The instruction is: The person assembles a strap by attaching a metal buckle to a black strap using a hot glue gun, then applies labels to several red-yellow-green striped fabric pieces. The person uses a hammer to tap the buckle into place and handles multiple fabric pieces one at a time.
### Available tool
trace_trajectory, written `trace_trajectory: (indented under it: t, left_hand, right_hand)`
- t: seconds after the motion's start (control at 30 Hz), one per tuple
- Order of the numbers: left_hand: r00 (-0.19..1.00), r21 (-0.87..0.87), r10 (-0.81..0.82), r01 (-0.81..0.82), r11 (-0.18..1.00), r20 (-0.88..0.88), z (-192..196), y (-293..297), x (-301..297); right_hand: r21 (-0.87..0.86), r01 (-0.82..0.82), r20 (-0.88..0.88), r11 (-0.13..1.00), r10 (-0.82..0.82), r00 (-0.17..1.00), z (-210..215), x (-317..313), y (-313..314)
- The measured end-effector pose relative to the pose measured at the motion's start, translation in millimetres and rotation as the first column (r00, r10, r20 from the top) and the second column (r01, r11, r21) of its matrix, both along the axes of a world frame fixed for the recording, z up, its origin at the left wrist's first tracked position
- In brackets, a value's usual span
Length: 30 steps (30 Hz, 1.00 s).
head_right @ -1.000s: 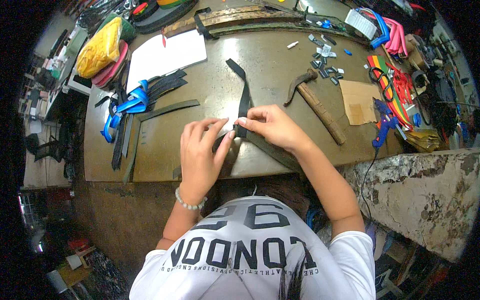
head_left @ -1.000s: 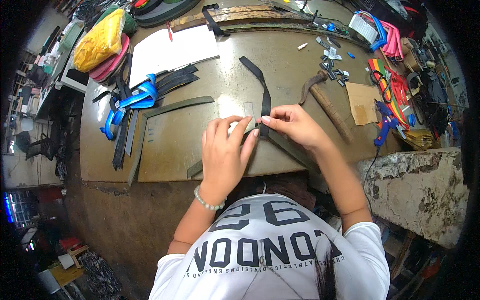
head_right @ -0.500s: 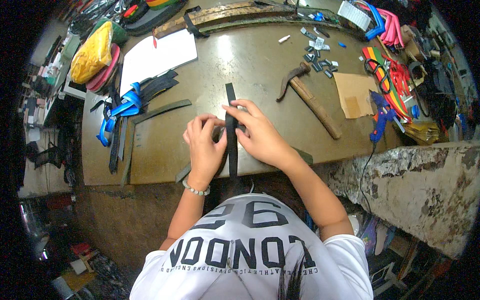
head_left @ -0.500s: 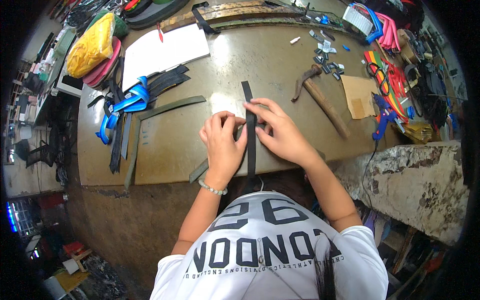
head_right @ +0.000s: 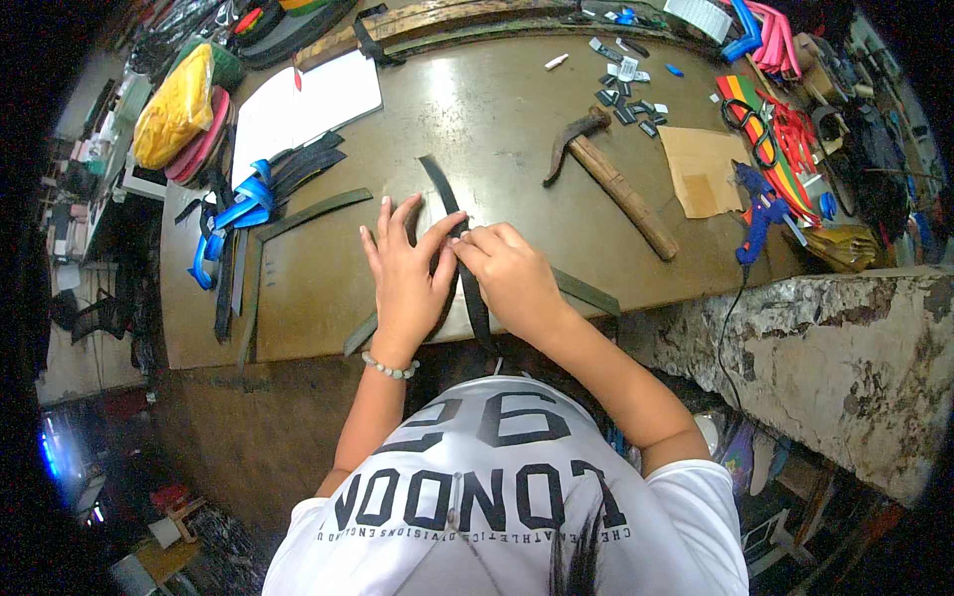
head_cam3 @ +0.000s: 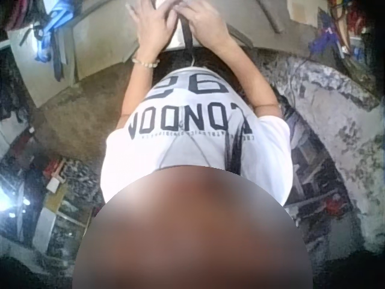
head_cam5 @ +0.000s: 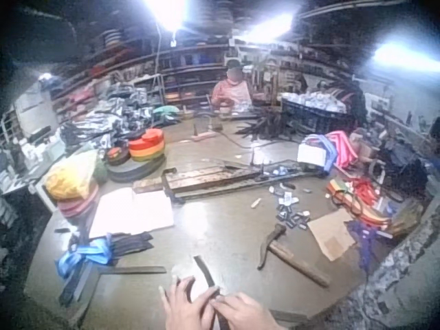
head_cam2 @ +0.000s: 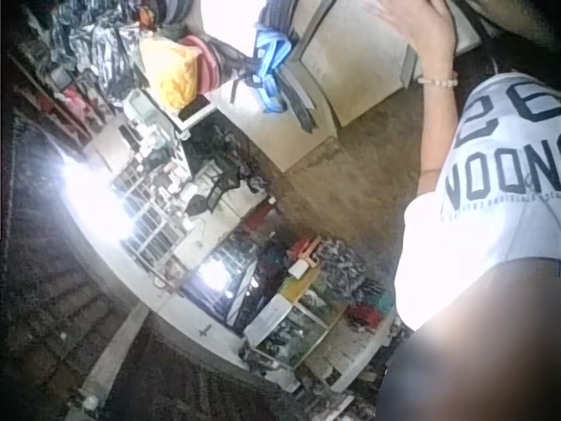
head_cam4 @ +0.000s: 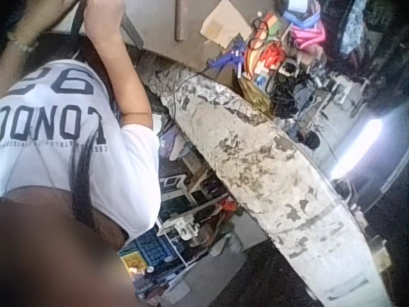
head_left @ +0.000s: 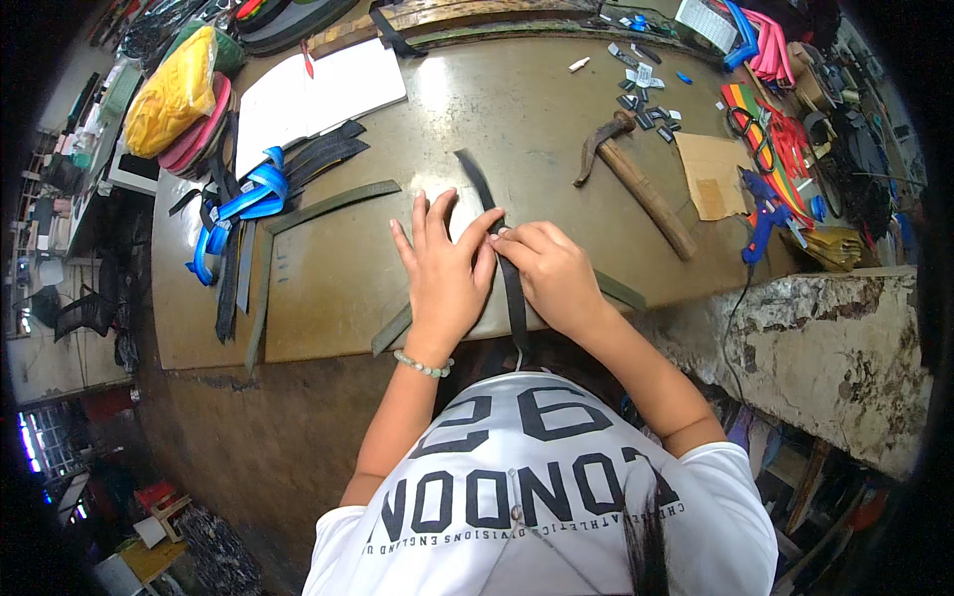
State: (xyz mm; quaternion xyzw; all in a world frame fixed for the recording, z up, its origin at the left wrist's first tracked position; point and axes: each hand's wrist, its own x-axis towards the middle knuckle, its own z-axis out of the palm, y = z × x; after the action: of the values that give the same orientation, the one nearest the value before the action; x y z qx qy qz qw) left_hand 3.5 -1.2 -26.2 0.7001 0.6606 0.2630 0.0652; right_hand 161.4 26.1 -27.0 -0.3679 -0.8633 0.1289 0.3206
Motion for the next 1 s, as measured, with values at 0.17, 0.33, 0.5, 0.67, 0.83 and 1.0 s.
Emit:
trace_trajectory:
  t: [0.17,0.33,0.5,0.67,0.83,1.0]
  left_hand:
    - [0.995,-0.018,0.003,-0.005,1.000,-0.097,-2,1,-1]
    - [0.995,0.047,-0.008,0.003,0.999,0.097,-2,1,-2]
    - [0.996,0.058,0.000,-0.006,0.998,0.095,-3,-1,-2]
    - [0.997,0.067,-0.012,0.007,0.998,0.074,-3,0,-2]
    - [0.998,-0.022,-0.013,0.012,1.000,-0.059,0,1,-2]
    - [0.994,-0.031,-0.020,0.016,0.999,-0.106,8,-1,-4]
  right_hand:
    - [-0.050,-0.066,-0.016,0.997,0.065,0.998,12,6,-2]
    - [-0.253,-0.044,0.035,0.967,0.055,0.998,22,10,-4]
    - [-0.212,-0.097,0.079,0.973,0.116,0.990,18,9,-11]
    - [-0.268,-0.176,0.198,0.947,0.233,0.952,34,16,-34]
    - [-0.224,0.383,-0.041,0.896,-0.401,0.915,42,90,-34]
    - [-0.146,0.935,-0.573,0.322,-0.798,0.186,-9,233,33]
